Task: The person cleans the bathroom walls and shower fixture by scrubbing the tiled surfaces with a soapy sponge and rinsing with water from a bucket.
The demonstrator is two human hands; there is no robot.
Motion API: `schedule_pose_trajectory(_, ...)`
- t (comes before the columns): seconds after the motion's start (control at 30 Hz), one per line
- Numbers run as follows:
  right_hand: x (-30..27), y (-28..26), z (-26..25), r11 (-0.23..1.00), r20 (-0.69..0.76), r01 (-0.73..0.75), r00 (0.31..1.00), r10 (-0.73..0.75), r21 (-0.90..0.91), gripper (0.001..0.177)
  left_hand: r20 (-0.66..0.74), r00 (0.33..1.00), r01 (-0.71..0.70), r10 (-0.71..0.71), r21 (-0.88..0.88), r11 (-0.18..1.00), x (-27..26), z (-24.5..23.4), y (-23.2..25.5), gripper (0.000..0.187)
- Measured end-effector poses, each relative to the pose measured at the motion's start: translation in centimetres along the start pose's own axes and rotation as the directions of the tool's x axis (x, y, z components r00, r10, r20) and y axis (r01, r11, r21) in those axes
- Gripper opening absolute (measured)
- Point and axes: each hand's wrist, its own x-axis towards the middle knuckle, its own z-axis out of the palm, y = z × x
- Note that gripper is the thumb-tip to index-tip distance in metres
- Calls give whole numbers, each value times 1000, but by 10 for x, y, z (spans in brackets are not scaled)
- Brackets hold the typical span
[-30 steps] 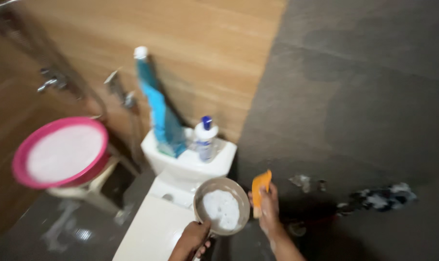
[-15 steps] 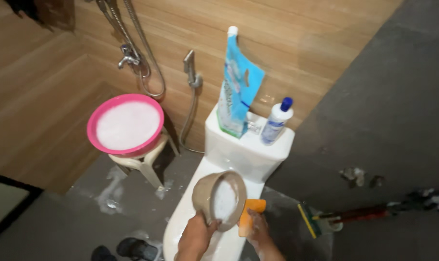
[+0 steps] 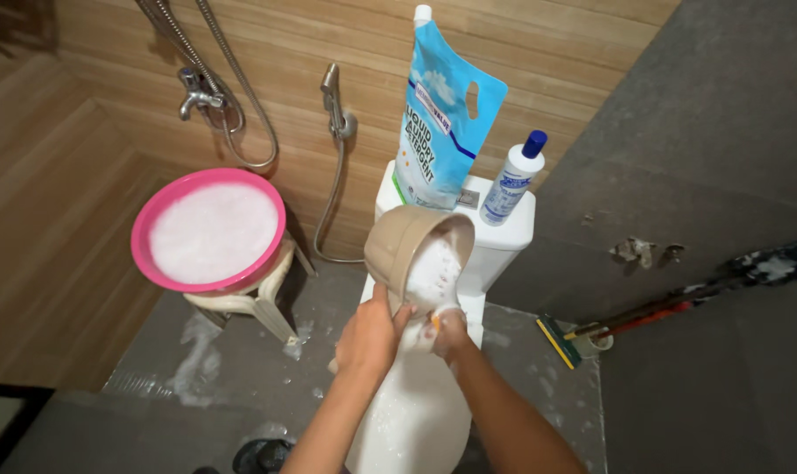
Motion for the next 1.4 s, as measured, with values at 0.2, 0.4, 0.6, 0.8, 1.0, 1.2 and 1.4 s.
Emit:
schedule_pose_trajectory(0.2,35,3,13,997,-67,-5,998,-1,-75,49,57,998,-32,36,-68,997,30,5,-38,50)
schedule_pose_trajectory(0.4,82,37,64,999,-150,-47,988,43,-20,51,70,987,156,-146,-180,971,86,17,-118,52)
schedule_pose_trajectory(0.6,103,73,138,967,-130,-243,959,252,79,54,-4,971,240,-240,65,969,131,4,-208,63)
schedule_pose_trajectory(0.8,90,50,256,966,70,-234,971,227,112,51,17,887,352,-462,-672,652,212,-9,-322,53)
schedule_pose_trajectory(1.0,114,56,296,940,136,-230,970,201,251,41,-332,871,269,-362,-293,917,282,-78,-386,58)
schedule_pose_trajectory(1.2,146,76,299,994,-7,-19,1000,20,107,36,-260,913,282,-315,-155,947,336,-105,-419,54)
schedule_pose_trajectory(1.4,118,66,334,992,-142,4,990,14,128,35,-38,965,258,-260,-45,965,344,-80,-431,50)
